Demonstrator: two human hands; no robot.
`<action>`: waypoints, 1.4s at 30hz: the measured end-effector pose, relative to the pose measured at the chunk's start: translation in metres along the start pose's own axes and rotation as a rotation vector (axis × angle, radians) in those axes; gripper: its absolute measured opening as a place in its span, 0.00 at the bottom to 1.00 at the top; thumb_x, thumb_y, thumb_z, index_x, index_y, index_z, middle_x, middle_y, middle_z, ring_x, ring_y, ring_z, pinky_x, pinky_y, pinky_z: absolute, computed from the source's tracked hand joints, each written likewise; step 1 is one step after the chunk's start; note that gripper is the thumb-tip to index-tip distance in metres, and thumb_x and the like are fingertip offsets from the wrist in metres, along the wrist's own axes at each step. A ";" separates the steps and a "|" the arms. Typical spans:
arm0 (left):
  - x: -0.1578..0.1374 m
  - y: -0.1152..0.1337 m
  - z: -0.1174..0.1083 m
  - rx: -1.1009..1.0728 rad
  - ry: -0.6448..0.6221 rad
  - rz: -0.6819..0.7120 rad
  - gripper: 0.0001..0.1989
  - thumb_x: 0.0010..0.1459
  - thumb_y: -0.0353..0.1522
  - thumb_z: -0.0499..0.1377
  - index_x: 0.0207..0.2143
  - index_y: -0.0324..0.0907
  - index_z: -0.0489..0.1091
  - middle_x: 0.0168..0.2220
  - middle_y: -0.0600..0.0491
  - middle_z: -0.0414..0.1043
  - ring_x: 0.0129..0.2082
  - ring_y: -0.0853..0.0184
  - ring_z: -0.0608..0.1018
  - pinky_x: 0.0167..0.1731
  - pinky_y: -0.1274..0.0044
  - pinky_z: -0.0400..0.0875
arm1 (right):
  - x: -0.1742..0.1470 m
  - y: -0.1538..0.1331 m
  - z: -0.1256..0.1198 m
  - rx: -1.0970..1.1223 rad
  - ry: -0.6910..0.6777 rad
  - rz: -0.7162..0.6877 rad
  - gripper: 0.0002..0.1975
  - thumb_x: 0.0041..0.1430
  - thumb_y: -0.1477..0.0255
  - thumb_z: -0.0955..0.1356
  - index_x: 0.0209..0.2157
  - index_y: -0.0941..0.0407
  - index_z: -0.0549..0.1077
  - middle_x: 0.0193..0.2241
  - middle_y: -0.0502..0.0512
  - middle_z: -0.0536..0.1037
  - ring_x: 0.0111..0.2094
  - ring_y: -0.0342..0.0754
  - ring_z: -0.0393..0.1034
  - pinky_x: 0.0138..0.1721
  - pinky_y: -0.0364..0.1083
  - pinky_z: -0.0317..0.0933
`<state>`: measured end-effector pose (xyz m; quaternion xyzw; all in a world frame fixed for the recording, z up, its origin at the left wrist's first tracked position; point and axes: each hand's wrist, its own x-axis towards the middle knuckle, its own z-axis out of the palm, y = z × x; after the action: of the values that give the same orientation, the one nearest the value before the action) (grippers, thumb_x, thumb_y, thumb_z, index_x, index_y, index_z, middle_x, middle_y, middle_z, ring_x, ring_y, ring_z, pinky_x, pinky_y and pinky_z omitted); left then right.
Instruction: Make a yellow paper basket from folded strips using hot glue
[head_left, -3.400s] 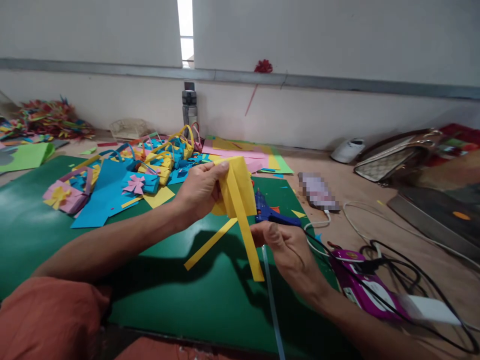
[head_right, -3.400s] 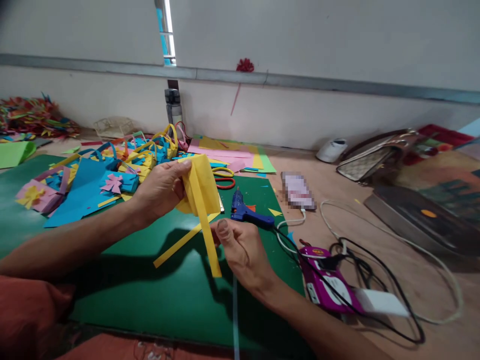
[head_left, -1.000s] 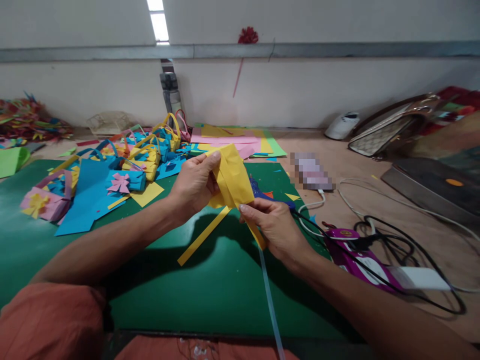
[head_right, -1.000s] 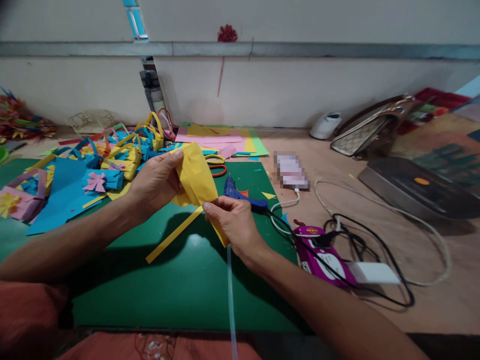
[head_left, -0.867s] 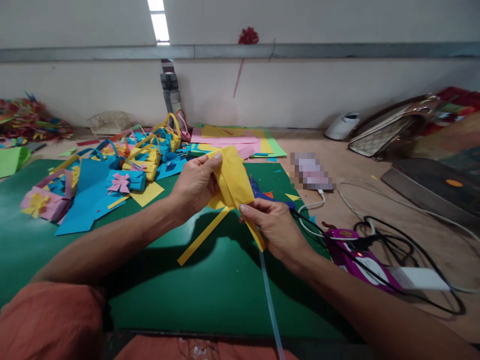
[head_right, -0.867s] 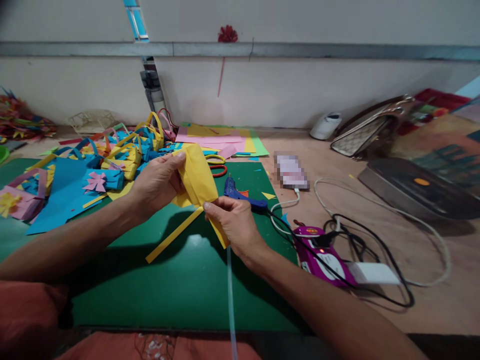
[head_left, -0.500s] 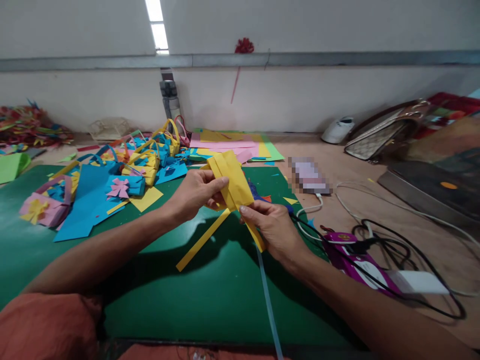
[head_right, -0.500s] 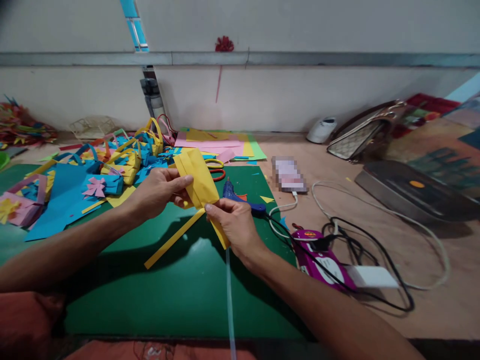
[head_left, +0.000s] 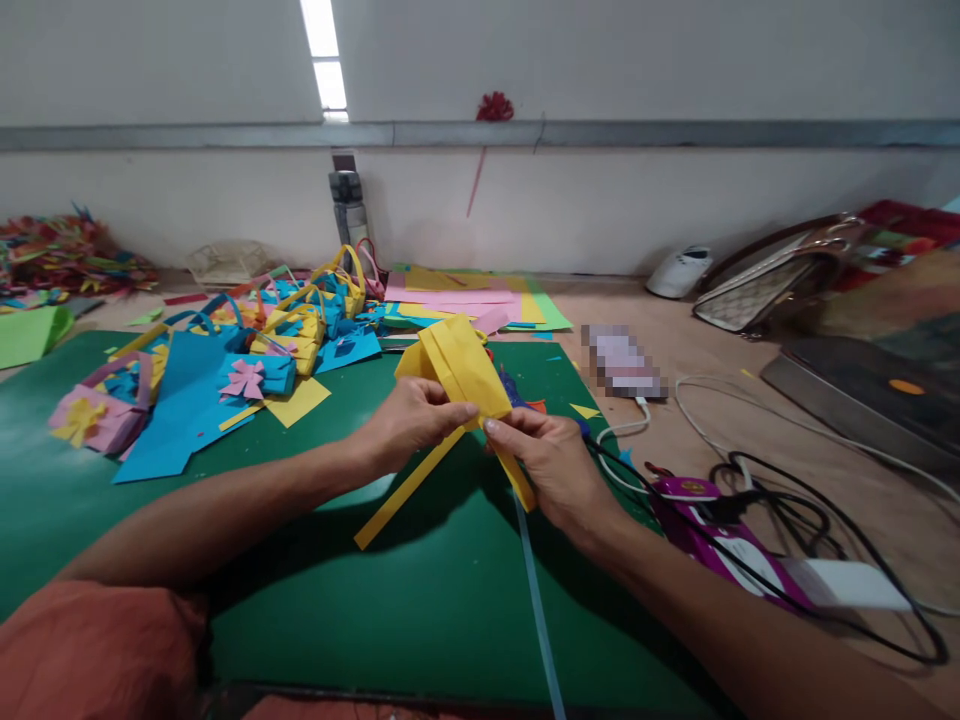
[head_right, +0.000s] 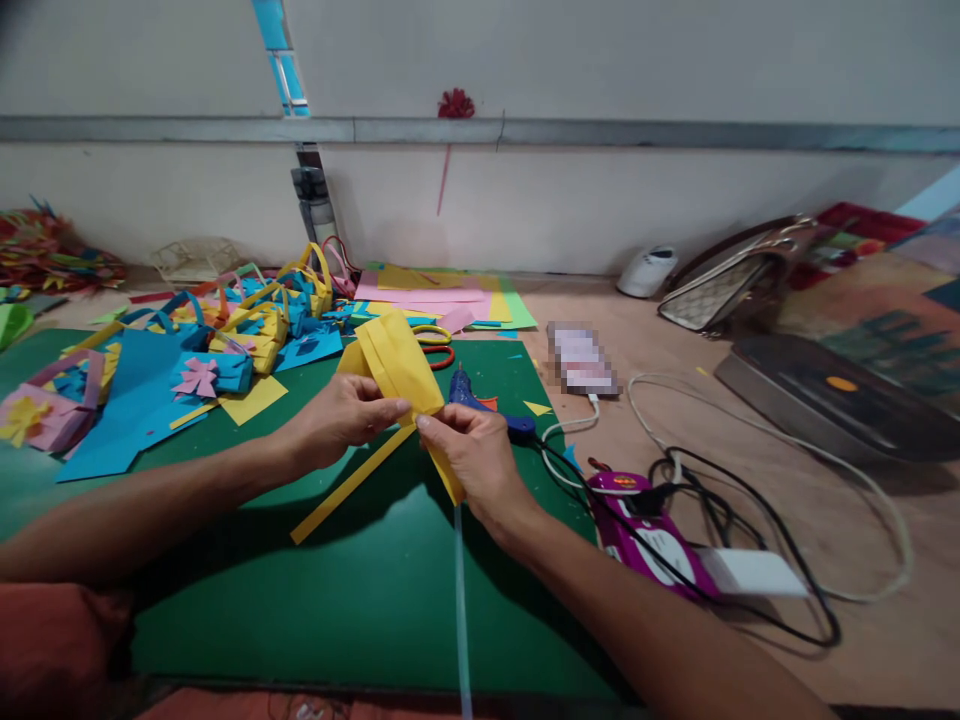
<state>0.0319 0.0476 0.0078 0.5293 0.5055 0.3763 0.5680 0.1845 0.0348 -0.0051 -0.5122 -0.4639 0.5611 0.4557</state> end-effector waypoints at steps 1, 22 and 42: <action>0.001 -0.001 0.000 -0.010 -0.009 -0.007 0.13 0.47 0.33 0.59 0.16 0.38 0.61 0.12 0.63 0.52 0.12 0.80 0.52 0.14 0.81 0.41 | 0.000 0.000 0.000 -0.008 -0.001 -0.003 0.10 0.37 0.67 0.73 0.17 0.58 0.71 0.16 0.46 0.70 0.20 0.37 0.60 0.24 0.41 0.52; 0.004 -0.006 0.001 -0.360 -0.101 -0.135 0.14 0.48 0.29 0.60 0.15 0.38 0.58 0.12 0.61 0.53 0.10 0.82 0.51 0.13 0.81 0.35 | -0.005 -0.013 -0.005 -0.388 -0.072 -0.129 0.12 0.47 0.67 0.68 0.16 0.58 0.70 0.15 0.47 0.70 0.16 0.37 0.55 0.19 0.41 0.48; 0.005 -0.008 0.004 -0.377 -0.061 -0.149 0.14 0.46 0.30 0.61 0.16 0.38 0.59 0.11 0.63 0.52 0.10 0.82 0.50 0.14 0.80 0.36 | -0.003 -0.013 -0.005 -0.384 -0.067 -0.118 0.12 0.47 0.68 0.67 0.14 0.58 0.70 0.14 0.48 0.70 0.17 0.37 0.55 0.19 0.41 0.47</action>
<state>0.0359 0.0502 -0.0015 0.3860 0.4463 0.4049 0.6984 0.1903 0.0344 0.0084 -0.5426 -0.6066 0.4512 0.3661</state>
